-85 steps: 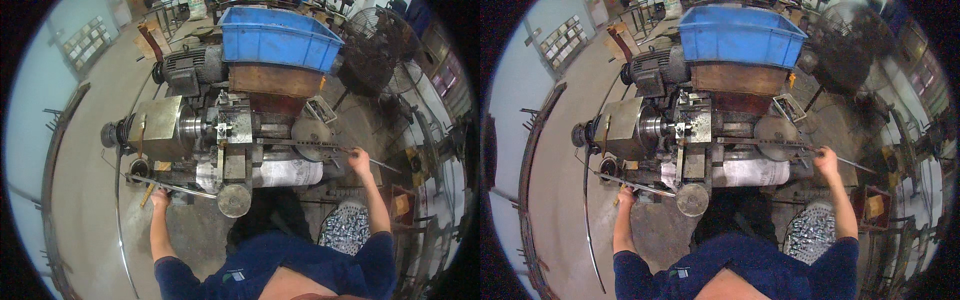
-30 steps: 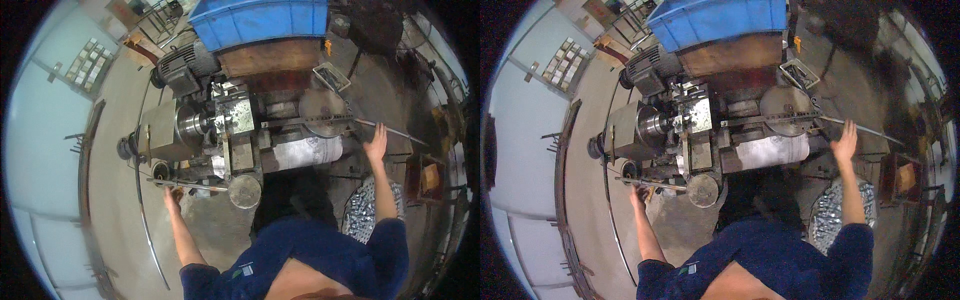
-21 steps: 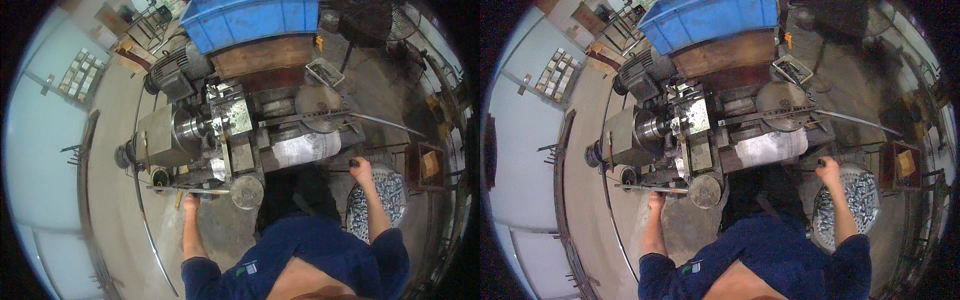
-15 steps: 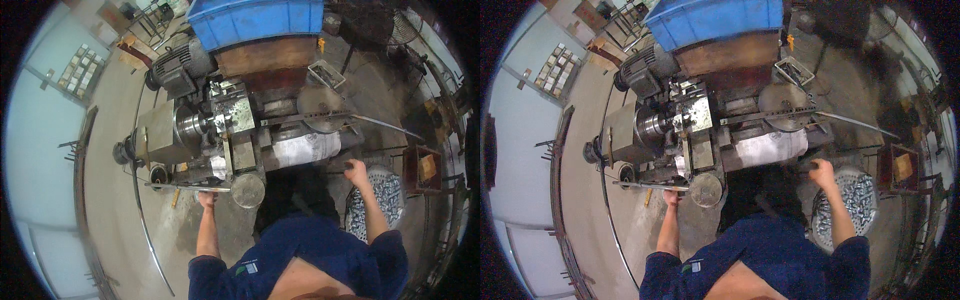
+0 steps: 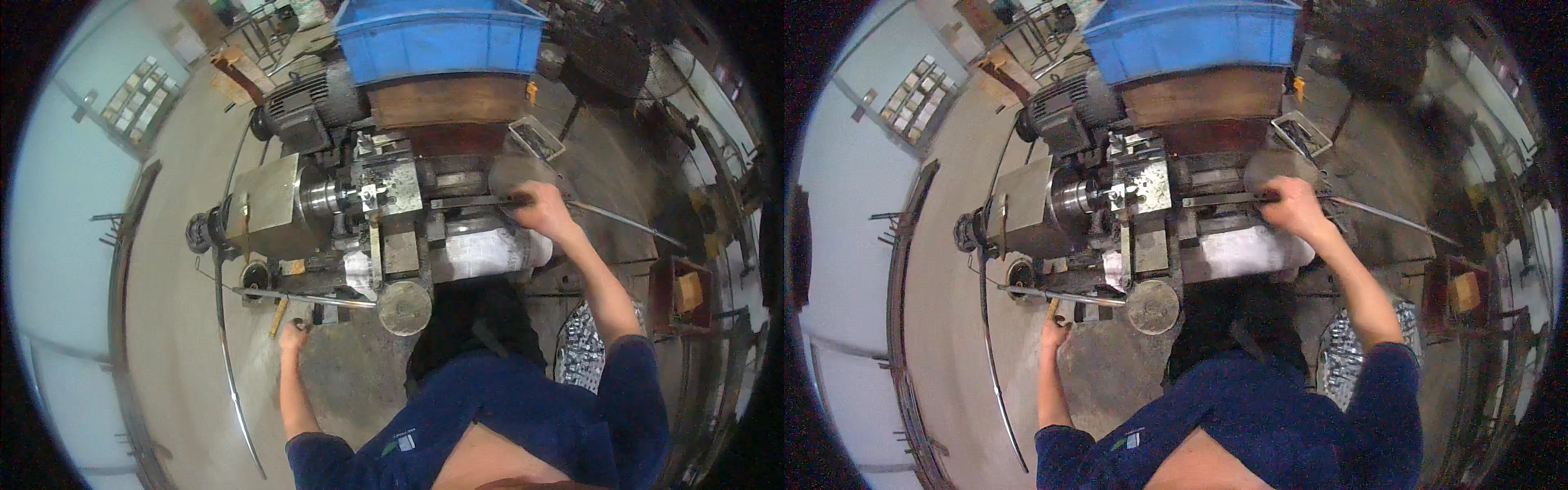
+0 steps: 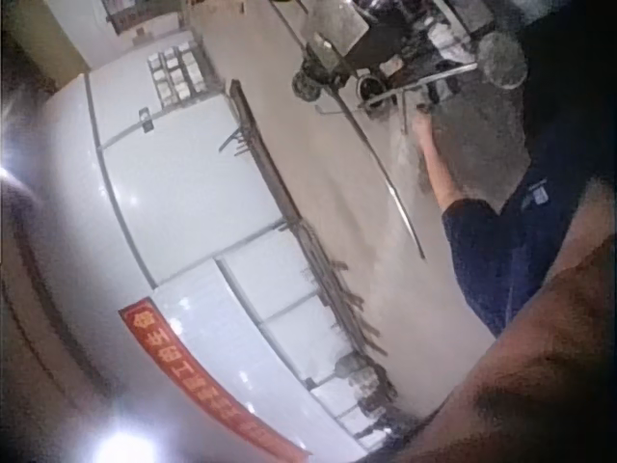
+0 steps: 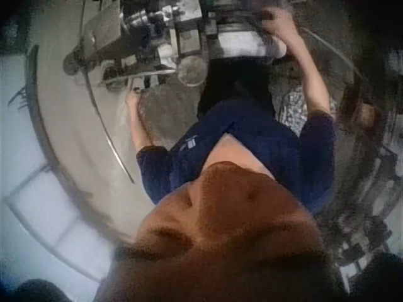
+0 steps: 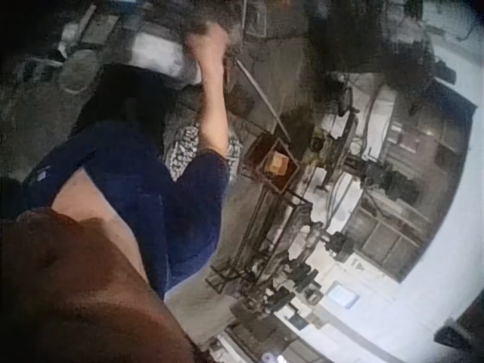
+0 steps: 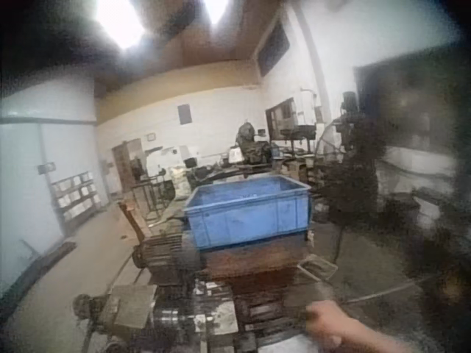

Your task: The person repeatedly loads small metal parts into a rotating machine using a long metal rod, then removes them and places them into a perforated metal basket. The cycle continues throughout the clip.

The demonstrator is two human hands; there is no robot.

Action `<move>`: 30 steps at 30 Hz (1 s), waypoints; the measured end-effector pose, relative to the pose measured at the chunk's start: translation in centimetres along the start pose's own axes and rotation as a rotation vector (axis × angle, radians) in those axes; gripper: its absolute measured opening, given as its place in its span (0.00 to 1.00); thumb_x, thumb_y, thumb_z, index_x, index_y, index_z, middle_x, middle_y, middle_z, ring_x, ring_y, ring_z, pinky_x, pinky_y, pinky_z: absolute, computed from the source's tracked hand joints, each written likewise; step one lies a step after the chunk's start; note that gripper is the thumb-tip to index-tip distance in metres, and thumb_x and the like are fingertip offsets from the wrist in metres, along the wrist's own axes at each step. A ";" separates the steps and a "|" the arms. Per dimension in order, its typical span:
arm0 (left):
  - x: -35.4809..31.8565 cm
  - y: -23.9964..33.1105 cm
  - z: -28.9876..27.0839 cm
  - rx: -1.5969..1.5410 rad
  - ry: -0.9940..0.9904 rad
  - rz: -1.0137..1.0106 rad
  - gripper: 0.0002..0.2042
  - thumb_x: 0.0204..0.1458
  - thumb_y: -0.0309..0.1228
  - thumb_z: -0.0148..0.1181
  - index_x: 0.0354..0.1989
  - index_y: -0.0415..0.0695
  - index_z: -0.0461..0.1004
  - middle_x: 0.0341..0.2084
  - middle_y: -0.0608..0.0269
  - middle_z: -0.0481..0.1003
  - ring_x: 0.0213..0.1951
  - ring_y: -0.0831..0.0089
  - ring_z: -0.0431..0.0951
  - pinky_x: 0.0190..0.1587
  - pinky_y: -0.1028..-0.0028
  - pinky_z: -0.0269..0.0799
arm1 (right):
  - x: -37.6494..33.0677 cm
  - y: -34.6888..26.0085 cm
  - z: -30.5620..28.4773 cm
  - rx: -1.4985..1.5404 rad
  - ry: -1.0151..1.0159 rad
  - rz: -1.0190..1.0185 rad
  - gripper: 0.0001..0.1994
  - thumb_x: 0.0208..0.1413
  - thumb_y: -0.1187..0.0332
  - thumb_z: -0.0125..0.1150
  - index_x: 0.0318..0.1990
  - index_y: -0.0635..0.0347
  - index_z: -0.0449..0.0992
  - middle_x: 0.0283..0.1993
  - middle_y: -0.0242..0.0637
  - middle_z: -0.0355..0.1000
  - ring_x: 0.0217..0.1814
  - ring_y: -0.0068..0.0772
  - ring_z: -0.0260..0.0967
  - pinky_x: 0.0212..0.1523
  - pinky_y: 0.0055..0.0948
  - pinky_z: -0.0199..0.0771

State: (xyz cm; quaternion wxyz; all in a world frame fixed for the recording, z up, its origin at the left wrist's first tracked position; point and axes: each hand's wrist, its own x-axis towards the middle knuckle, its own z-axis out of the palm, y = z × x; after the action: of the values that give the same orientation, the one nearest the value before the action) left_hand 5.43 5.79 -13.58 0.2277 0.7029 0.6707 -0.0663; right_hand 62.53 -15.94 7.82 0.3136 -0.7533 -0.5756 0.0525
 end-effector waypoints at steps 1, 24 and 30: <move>0.3 -4.0 -0.7 -0.136 0.058 0.015 0.21 0.41 0.42 0.58 0.42 0.43 0.71 0.27 0.54 0.76 0.32 0.61 0.76 0.35 0.68 0.70 | 1.9 -2.5 0.5 0.026 -0.013 -0.152 0.17 0.29 0.71 0.55 0.34 0.64 0.74 0.33 0.46 0.71 0.36 0.45 0.69 0.37 0.35 0.69; -13.6 -2.0 -12.2 -0.491 0.208 -0.107 0.08 0.40 0.28 0.58 0.24 0.34 0.71 0.13 0.58 0.71 0.15 0.70 0.73 0.21 0.72 0.69 | 14.6 -19.3 16.6 -0.471 -0.441 -0.489 0.12 0.34 0.64 0.58 0.28 0.58 0.77 0.34 0.42 0.72 0.43 0.41 0.65 0.48 0.37 0.59; -11.7 -4.0 -10.6 -0.773 0.221 0.021 0.10 0.41 0.24 0.57 0.32 0.33 0.70 0.19 0.55 0.73 0.22 0.69 0.75 0.25 0.73 0.70 | 14.5 -17.5 6.9 -0.325 -0.052 -0.788 0.11 0.24 0.63 0.57 0.16 0.61 0.73 0.24 0.42 0.67 0.35 0.43 0.62 0.40 0.36 0.61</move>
State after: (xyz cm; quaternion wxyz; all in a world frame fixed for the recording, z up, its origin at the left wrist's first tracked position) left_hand -1.81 -0.56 -0.47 0.4023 0.5752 0.6595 0.2691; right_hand 49.70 2.42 15.78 0.1725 -0.5140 -0.8279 -0.1437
